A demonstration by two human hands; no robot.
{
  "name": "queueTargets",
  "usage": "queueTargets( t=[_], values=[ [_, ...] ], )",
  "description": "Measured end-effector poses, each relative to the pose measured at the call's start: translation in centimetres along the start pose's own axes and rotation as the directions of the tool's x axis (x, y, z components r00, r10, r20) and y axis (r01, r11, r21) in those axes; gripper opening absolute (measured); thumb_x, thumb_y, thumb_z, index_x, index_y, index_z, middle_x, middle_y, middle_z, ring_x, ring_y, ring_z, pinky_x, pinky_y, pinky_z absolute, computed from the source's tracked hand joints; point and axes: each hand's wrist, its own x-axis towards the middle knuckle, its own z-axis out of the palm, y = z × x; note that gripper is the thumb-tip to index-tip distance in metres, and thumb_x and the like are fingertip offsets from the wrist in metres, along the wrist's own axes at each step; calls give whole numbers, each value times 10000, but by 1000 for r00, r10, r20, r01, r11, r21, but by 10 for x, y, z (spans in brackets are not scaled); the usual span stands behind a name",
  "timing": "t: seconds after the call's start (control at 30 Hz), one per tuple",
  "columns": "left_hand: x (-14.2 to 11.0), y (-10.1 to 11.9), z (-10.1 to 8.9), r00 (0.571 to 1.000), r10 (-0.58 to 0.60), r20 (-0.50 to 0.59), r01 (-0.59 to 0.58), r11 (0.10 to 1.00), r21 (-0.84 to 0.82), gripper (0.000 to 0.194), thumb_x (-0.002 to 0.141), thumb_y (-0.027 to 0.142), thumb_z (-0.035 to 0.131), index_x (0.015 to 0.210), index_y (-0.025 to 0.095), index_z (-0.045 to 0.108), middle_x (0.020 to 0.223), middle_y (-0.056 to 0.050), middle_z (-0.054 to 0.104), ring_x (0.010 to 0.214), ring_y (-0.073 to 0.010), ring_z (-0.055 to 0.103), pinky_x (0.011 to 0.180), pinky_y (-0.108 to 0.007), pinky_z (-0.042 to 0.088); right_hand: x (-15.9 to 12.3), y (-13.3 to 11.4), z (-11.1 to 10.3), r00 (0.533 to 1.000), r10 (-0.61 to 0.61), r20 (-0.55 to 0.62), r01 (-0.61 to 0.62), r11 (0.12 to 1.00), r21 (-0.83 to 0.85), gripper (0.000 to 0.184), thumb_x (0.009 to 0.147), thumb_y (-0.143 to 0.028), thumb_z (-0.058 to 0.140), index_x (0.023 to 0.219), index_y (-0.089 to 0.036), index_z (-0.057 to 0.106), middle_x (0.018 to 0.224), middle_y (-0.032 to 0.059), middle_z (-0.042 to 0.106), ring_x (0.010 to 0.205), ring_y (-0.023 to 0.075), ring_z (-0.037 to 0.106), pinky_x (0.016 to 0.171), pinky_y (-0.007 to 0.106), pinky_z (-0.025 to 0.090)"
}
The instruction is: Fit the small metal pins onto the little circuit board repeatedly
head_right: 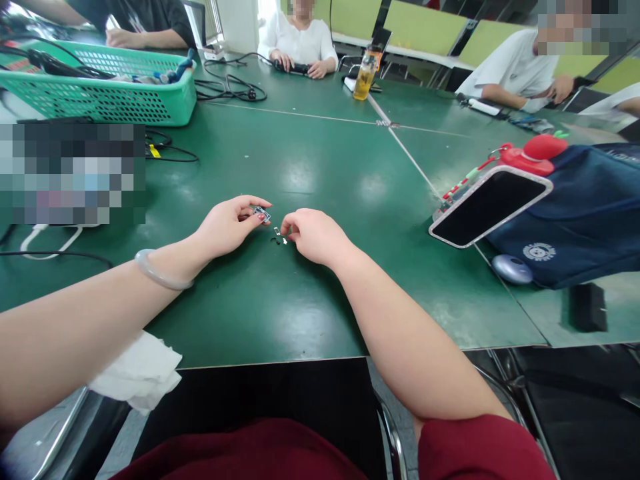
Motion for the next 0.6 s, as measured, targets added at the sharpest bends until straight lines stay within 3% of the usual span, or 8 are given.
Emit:
queueTargets(
  t=[0.37, 0.6],
  values=[
    [1, -2, 0, 1000, 14, 0, -14, 1000, -1, 301, 817, 329, 528, 1086, 237, 624, 848, -17, 702, 759, -158, 627, 793, -304, 468, 6, 5, 8, 997, -72, 37, 73, 997, -30, 119, 802, -137, 559, 772, -194, 659, 825, 13, 602, 758, 124, 533, 679, 236, 368],
    [0, -1, 0, 1000, 18, -2, -18, 1000, 24, 309, 810, 330, 532, 1090, 240, 626, 845, -12, 696, 730, -153, 612, 759, -301, 463, 7, -1, 12, 997, -80, -10, 80, 996, -35, 162, 858, -167, 487, 784, -179, 630, 851, 34, 608, 774, 139, 528, 693, 249, 369]
  ],
)
